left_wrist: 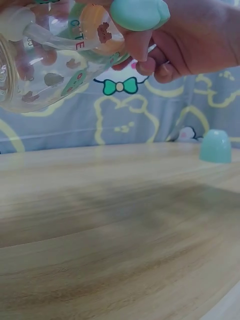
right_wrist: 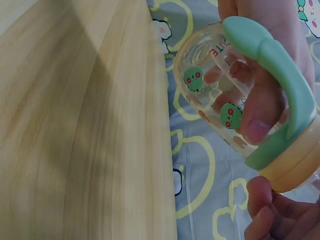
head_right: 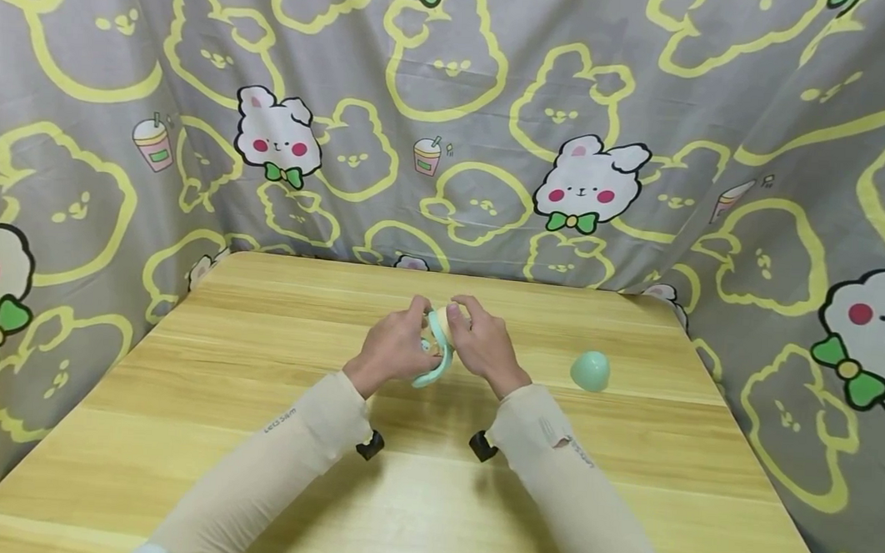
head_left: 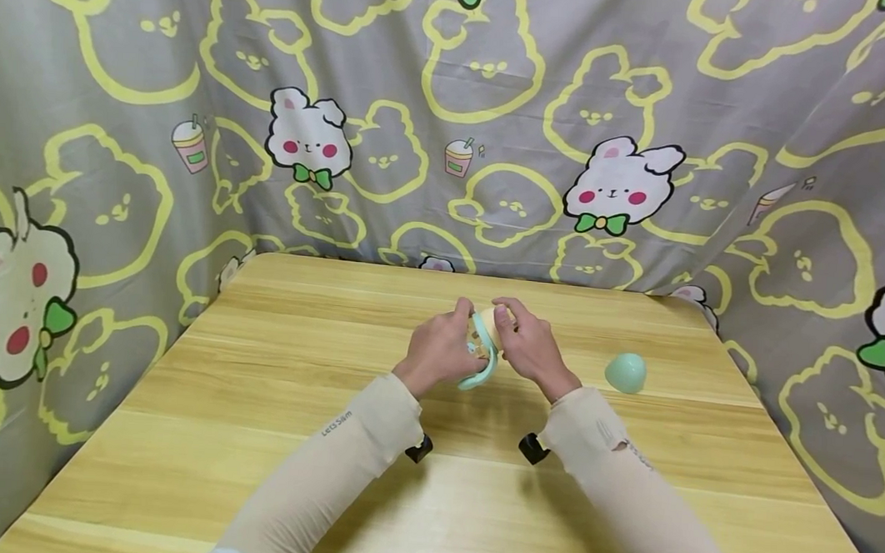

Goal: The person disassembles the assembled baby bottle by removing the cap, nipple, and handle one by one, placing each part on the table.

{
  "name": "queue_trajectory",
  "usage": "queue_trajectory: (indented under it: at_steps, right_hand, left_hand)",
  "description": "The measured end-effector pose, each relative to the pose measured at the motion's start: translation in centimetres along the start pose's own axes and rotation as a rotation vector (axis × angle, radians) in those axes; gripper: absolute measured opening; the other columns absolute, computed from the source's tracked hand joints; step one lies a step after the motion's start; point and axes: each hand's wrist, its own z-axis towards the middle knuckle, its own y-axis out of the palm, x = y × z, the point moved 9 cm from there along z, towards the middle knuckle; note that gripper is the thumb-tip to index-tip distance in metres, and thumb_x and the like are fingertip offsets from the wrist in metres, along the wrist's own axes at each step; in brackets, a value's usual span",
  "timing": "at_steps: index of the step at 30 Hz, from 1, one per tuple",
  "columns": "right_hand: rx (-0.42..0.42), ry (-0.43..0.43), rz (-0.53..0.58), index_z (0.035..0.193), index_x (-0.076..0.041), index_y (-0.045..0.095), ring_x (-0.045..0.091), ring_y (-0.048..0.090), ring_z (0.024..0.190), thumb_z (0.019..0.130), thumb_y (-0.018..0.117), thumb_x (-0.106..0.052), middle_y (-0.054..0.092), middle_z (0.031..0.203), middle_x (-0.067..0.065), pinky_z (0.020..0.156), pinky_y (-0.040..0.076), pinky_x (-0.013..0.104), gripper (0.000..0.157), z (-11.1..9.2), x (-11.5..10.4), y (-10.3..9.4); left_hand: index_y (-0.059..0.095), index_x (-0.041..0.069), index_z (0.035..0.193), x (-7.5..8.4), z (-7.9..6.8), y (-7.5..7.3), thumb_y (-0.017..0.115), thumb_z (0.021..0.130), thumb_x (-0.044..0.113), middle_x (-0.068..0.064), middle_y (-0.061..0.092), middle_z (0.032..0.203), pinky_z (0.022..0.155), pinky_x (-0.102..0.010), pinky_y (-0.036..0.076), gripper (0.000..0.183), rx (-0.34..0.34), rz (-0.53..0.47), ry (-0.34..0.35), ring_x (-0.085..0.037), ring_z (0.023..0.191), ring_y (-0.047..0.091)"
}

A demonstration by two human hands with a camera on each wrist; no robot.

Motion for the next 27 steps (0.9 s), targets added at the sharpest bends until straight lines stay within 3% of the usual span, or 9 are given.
queue_trajectory:
  at_steps: [4, 9, 13, 15, 22, 27]
  right_hand:
    - [0.006, 0.020, -0.063, 0.123, -0.006, 0.058, 0.024, 0.062, 0.065, 0.104, 0.028, -0.050, 0.066, 0.077, 0.011, 0.061, 0.049, 0.040, 0.056, 0.1, 0.2, -0.1]
    - [-0.021, 0.056, -0.087, 0.123, -0.007, 0.059, 0.023, 0.055, 0.058, 0.103, 0.031, -0.051, 0.064, 0.074, 0.009, 0.060, 0.046, 0.039, 0.055, 0.2, 0.4, 0.3]
    - [-0.027, 0.094, -0.085, 0.122, -0.010, 0.060, 0.023, 0.057, 0.067, 0.100, 0.034, -0.056, 0.066, 0.085, 0.010, 0.066, 0.047, 0.040, 0.057, 0.2, 0.7, 0.4]
    - [-0.037, 0.111, -0.062, 0.122, -0.012, 0.060, 0.023, 0.058, 0.070, 0.099, 0.037, -0.058, 0.066, 0.088, 0.010, 0.067, 0.048, 0.040, 0.057, 0.2, 1.1, 0.5]
    - [-0.106, 0.128, 0.074, 0.125, -0.012, 0.057, 0.025, 0.063, 0.066, 0.098, 0.043, -0.054, 0.064, 0.075, 0.005, 0.058, 0.049, 0.036, 0.052, 0.2, 1.6, 1.2]
    - [-0.099, 0.109, 0.087, 0.124, -0.011, 0.057, 0.019, 0.060, 0.064, 0.099, 0.044, -0.053, 0.064, 0.075, 0.005, 0.059, 0.049, 0.035, 0.051, 0.3, 1.6, 1.2]
  left_hand:
    - [0.048, 0.008, 0.120, 0.2, 0.0, 0.1, 0.083, 0.070, 0.038, 0.003, 0.051, 0.062, 0.043, -0.027, 0.038, 0.068, -0.008, 0.000, 0.010, -0.012, 0.047, 0.047]
    - [0.049, 0.010, 0.124, 0.2, 0.0, 0.2, 0.082, 0.071, 0.038, 0.003, 0.051, 0.062, 0.043, -0.028, 0.038, 0.068, -0.025, -0.002, 0.007, -0.013, 0.048, 0.047]
    - [0.050, 0.011, 0.121, 0.2, 0.0, 0.2, 0.081, 0.072, 0.037, 0.002, 0.052, 0.063, 0.044, -0.028, 0.039, 0.063, -0.035, -0.017, 0.006, -0.013, 0.048, 0.047]
    - [0.049, 0.011, 0.118, 0.2, 0.0, 0.3, 0.081, 0.072, 0.037, 0.002, 0.052, 0.064, 0.044, -0.028, 0.038, 0.062, -0.042, -0.018, 0.005, -0.013, 0.048, 0.047]
    - [0.048, 0.013, 0.115, 0.1, -0.1, 0.3, 0.082, 0.071, 0.040, 0.001, 0.051, 0.063, 0.044, -0.029, 0.037, 0.062, -0.079, 0.000, 0.002, -0.014, 0.048, 0.045]
    - [0.046, 0.014, 0.112, 0.0, 0.0, 0.2, 0.083, 0.071, 0.040, 0.000, 0.052, 0.064, 0.046, -0.029, 0.038, 0.061, -0.105, 0.001, -0.007, -0.015, 0.050, 0.049]
